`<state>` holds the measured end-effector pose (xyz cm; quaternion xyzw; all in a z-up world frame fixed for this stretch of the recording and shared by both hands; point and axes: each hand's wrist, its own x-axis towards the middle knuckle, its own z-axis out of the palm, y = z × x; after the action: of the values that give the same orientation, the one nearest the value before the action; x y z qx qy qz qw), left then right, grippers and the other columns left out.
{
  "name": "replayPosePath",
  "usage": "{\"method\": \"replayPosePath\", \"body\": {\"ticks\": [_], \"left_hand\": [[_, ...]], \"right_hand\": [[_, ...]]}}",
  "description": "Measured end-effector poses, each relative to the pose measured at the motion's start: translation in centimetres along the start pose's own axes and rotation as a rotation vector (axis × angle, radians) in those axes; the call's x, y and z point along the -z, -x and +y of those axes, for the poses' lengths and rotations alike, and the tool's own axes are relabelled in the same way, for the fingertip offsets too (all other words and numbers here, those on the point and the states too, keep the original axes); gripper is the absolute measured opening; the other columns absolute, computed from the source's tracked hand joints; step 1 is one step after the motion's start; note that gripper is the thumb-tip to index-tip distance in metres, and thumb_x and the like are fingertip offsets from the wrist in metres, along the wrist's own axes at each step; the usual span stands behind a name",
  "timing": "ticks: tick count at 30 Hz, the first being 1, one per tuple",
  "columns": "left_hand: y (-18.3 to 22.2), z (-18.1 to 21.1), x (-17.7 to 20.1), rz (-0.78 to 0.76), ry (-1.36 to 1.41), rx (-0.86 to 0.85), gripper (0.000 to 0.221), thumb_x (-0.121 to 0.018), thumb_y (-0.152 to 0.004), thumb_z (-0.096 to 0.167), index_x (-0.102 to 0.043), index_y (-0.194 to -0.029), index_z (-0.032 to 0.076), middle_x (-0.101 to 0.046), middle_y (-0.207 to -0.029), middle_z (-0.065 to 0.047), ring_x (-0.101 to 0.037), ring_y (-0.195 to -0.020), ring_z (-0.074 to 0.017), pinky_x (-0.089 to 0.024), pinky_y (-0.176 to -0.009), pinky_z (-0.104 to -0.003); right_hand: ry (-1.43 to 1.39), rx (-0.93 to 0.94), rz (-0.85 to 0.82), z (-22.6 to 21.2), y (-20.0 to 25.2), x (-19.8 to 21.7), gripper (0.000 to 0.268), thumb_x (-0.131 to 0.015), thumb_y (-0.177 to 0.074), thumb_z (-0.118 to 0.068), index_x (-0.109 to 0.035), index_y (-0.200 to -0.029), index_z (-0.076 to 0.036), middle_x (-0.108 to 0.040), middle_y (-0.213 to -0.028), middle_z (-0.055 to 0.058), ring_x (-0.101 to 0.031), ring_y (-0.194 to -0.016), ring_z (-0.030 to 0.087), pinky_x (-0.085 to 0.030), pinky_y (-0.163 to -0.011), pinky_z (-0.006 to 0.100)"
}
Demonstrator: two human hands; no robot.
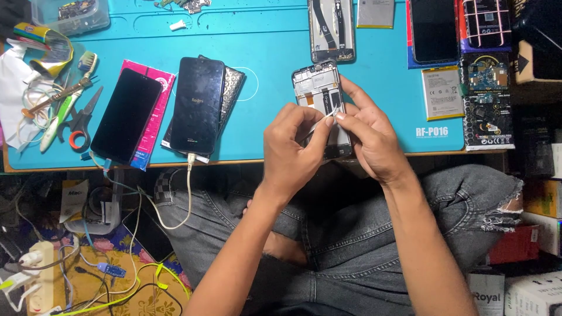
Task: The person is inspecting a mobile phone frame and preparing a replacement screen assembly by opening its packaging.
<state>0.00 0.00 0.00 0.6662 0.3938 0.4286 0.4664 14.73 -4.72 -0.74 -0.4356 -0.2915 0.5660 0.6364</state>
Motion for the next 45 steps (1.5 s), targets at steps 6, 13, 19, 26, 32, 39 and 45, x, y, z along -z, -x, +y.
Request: {"method": "replayPosePath", "body": {"ticks": [6,13,19,26,32,39,45], "left_hand": [[0.0,-0.4,-0.3,0.026,-0.026,-0.028,0.013,-0.079,-0.097,0.015,-0.070,-0.089,0.010,-0.056,-0.074,-0.004,-0.066,-0.066,-0.0216,-0.051,-0.053,-0.032],[0.4,-0.5,-0.8,0.069,-0.093,-0.063,0.012,-0.077,-0.098,0.013,-0.070,-0.090,0.007,-0.054,-0.076,-0.004,-0.067,-0.068,-0.0249,-0.053,-0.053,-0.034],[-0.1,-0.1,0.6,0.094,0.003,-0.006,0.013,-0.079,-0.098,0.014,-0.071,-0.088,0.010,-0.057,-0.075,-0.001,-0.067,-0.071,-0.0187,-0.053,-0.058,-0.032],[0.7,0.7,2.8,0.053,-0.034,0.044,0.012,-0.075,-0.102,0.020,-0.072,-0.094,0.012,-0.066,-0.080,-0.003,-0.067,-0.076,-0.0172,-0.056,-0.063,-0.032],[0.7,1.4,2.8,-0.001,-0.039,0.057,0.010,-0.063,-0.110,0.021,-0.068,-0.107,0.013,-0.070,-0.087,-0.009,-0.064,-0.069,-0.0221,-0.055,-0.060,-0.037],[0.8,1.7,3.0,-0.021,-0.106,0.032,0.007,-0.073,-0.103,0.019,-0.070,-0.105,0.013,-0.061,-0.084,-0.005,-0.064,-0.070,-0.0214,-0.055,-0.058,-0.034],[0.8,1.9,3.9,-0.016,-0.149,-0.013,0.013,-0.075,-0.100,0.016,-0.074,-0.111,0.008,-0.061,-0.088,-0.006,-0.068,-0.077,-0.0237,-0.056,-0.065,-0.036]], "right_hand": [[0.034,0.030,0.011,0.3,0.0,-0.2,0.063,-0.056,-0.106,-0.002,-0.040,-0.167,0.000,-0.070,-0.119,0.016,-0.077,-0.099,0.017,-0.070,-0.090,0.035],[0.105,0.058,0.004,1.1,-0.3,0.6,0.059,-0.055,-0.108,0.000,-0.042,-0.165,0.001,-0.070,-0.119,0.018,-0.077,-0.098,0.021,-0.071,-0.087,0.039],[0.144,-0.015,-0.014,1.2,0.2,1.2,0.058,-0.052,-0.108,0.001,-0.043,-0.165,0.001,-0.071,-0.125,0.019,-0.075,-0.104,0.021,-0.068,-0.092,0.039],[0.311,-0.017,-0.055,-0.5,0.7,-1.9,0.073,-0.050,-0.098,0.013,-0.035,-0.168,0.002,-0.068,-0.134,0.021,-0.073,-0.112,0.024,-0.065,-0.098,0.041],[0.166,-0.020,0.029,0.2,0.3,-2.4,0.062,-0.050,-0.102,0.010,-0.040,-0.164,0.005,-0.068,-0.129,0.020,-0.075,-0.109,0.026,-0.067,-0.095,0.044],[0.139,-0.063,0.073,1.2,0.8,-2.1,0.058,-0.051,-0.103,0.008,-0.045,-0.161,0.004,-0.071,-0.120,0.019,-0.077,-0.099,0.023,-0.070,-0.087,0.042],[0.176,-0.112,0.056,0.2,1.1,-2.7,0.054,-0.053,-0.101,0.008,-0.050,-0.156,0.005,-0.073,-0.114,0.021,-0.078,-0.094,0.026,-0.070,-0.082,0.043]]}}
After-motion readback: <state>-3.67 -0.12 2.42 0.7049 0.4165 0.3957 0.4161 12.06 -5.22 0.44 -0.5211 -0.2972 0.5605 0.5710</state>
